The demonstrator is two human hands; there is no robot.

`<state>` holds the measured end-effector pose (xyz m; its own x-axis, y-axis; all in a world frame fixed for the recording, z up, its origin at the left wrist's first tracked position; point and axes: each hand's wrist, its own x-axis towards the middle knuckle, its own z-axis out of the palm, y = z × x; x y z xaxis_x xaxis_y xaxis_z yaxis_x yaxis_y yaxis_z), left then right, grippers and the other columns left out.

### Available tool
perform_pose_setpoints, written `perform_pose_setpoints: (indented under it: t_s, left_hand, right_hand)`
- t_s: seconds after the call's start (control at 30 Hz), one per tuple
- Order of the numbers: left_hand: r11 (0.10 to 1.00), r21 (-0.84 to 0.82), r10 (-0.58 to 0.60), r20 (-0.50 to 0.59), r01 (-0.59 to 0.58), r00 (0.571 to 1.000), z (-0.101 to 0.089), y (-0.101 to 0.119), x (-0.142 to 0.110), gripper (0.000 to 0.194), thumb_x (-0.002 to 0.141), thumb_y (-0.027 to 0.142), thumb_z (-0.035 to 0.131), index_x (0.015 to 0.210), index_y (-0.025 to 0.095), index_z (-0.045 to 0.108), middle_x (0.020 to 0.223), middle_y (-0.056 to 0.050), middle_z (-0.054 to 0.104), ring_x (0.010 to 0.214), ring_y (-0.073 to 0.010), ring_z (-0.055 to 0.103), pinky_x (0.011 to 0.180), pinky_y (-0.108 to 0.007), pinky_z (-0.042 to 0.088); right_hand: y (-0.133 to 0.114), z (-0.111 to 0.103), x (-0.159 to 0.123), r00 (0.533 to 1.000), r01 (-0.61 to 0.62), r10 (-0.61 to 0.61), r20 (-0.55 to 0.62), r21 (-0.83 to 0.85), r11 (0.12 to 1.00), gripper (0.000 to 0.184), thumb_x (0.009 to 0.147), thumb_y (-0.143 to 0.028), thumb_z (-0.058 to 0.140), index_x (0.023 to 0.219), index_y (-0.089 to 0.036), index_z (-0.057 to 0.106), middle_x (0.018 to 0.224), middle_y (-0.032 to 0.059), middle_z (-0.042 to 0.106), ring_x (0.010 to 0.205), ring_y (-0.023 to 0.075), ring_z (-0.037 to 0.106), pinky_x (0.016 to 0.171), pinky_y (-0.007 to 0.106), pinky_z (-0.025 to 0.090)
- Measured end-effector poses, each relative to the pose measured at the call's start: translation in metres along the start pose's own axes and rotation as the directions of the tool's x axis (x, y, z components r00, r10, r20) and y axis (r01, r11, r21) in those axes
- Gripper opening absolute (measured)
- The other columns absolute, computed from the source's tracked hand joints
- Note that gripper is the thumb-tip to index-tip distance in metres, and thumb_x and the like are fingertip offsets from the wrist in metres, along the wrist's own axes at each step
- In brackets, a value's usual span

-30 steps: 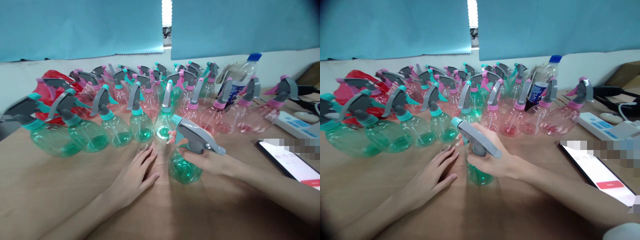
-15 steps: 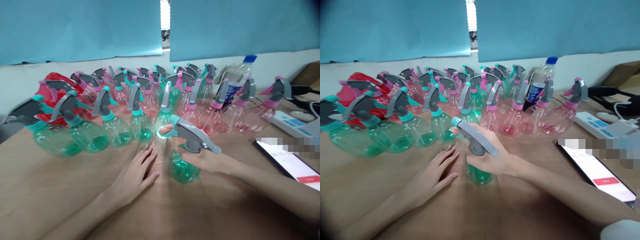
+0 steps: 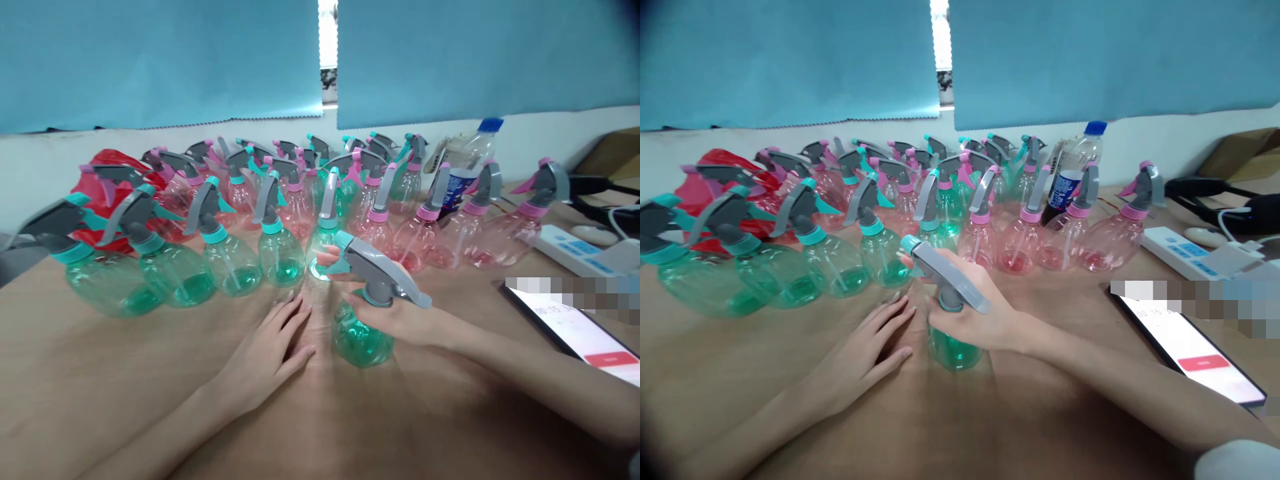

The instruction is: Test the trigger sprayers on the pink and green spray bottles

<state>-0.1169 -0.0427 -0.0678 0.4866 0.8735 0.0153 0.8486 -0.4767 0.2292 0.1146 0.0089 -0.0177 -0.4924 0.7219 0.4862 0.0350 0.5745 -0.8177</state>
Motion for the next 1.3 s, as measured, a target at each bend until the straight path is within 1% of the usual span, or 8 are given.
perform_pose_setpoints:
  t_s: [0.07,0.17,0.4,0.63,0.83,1.0,1.13,1.3]
  left_hand:
    - [1.000,0.008,-0.002,0.005,0.002,1.000,0.000,0.000,0.000,0.059,0.099,0.050,0.039,0.146,0.015,0.037,0.155,-0.012,0.032,0.143,-0.0294,0.029,0.116,-0.053,0.028]
    - [1.000,0.006,-0.008,0.007,0.008,1.000,-0.001,-0.001,0.000,0.059,0.098,0.051,0.040,0.146,0.017,0.036,0.156,-0.012,0.032,0.144,-0.0296,0.028,0.115,-0.052,0.029]
    - [1.000,-0.003,-0.003,-0.007,0.003,1.000,-0.001,0.000,0.001,0.058,0.098,0.050,0.041,0.146,0.017,0.036,0.155,-0.012,0.033,0.143,-0.0293,0.030,0.115,-0.052,0.029]
    - [1.000,-0.009,0.003,-0.019,-0.003,1.000,-0.001,-0.001,0.000,0.057,0.098,0.050,0.041,0.144,0.017,0.039,0.154,-0.012,0.035,0.142,-0.0296,0.031,0.115,-0.052,0.030]
    - [1.000,0.002,-0.015,0.005,0.015,1.000,-0.001,0.001,0.002,0.059,0.098,0.051,0.040,0.146,0.016,0.037,0.155,-0.012,0.034,0.144,-0.0291,0.028,0.115,-0.051,0.030]
    - [1.000,-0.017,-0.010,-0.011,0.010,1.000,0.000,0.000,0.001,0.058,0.098,0.050,0.042,0.145,0.018,0.038,0.155,-0.012,0.033,0.143,-0.0301,0.029,0.114,-0.052,0.031]
    - [1.000,-0.017,-0.008,-0.013,0.007,1.000,0.000,0.000,0.001,0.058,0.098,0.050,0.041,0.144,0.015,0.039,0.154,-0.012,0.034,0.143,-0.0303,0.029,0.115,-0.052,0.031]
    - [1.000,-0.003,-0.014,-0.012,0.014,1.000,0.000,0.000,0.002,0.059,0.098,0.051,0.041,0.145,0.016,0.039,0.154,-0.012,0.035,0.143,-0.0294,0.030,0.115,-0.051,0.031]
  right_hand:
    - [0.001,0.000,0.000,1.000,0.011,-0.011,0.002,0.005,1.000,0.061,0.074,-0.004,0.051,0.131,-0.025,0.049,0.131,0.0042,0.062,0.102,0.0172,0.067,0.092,0.036,0.056]
    - [0.003,-0.001,-0.001,1.000,0.022,-0.022,0.005,0.013,1.000,0.063,0.075,-0.005,0.051,0.134,-0.027,0.048,0.132,0.0037,0.061,0.102,0.0180,0.067,0.091,0.038,0.057]
    - [0.002,0.000,-0.001,1.000,-0.019,0.019,0.010,0.049,0.999,0.060,0.072,-0.005,0.050,0.127,-0.027,0.050,0.125,0.0026,0.065,0.081,0.0144,0.069,0.079,0.033,0.061]
    - [-0.001,-0.002,0.000,0.998,-0.058,0.057,0.025,0.054,0.997,0.061,0.069,-0.004,0.049,0.125,-0.028,0.049,0.122,0.0025,0.066,0.065,0.0109,0.063,0.077,0.034,0.059]
    - [-0.001,-0.002,0.002,0.999,-0.035,0.034,0.015,0.076,0.996,0.056,0.069,-0.004,0.051,0.121,-0.025,0.050,0.122,0.0034,0.066,0.081,0.0144,0.067,0.077,0.033,0.059]
    - [-0.004,-0.002,0.002,0.999,-0.045,0.044,0.018,0.033,0.998,0.055,0.070,-0.004,0.050,0.120,-0.025,0.051,0.121,0.0034,0.065,0.076,0.0127,0.066,0.073,0.031,0.059]
    - [-0.007,-0.003,0.003,1.000,-0.021,0.021,0.021,0.026,0.999,0.055,0.069,-0.004,0.049,0.119,-0.027,0.055,0.119,0.0030,0.064,0.093,0.0164,0.066,0.074,0.030,0.059]
    - [-0.005,-0.005,0.002,0.999,-0.020,0.021,0.033,-0.030,0.999,0.052,0.067,-0.005,0.048,0.114,-0.027,0.057,0.110,0.0002,0.065,0.077,0.0135,0.065,0.072,0.029,0.059]
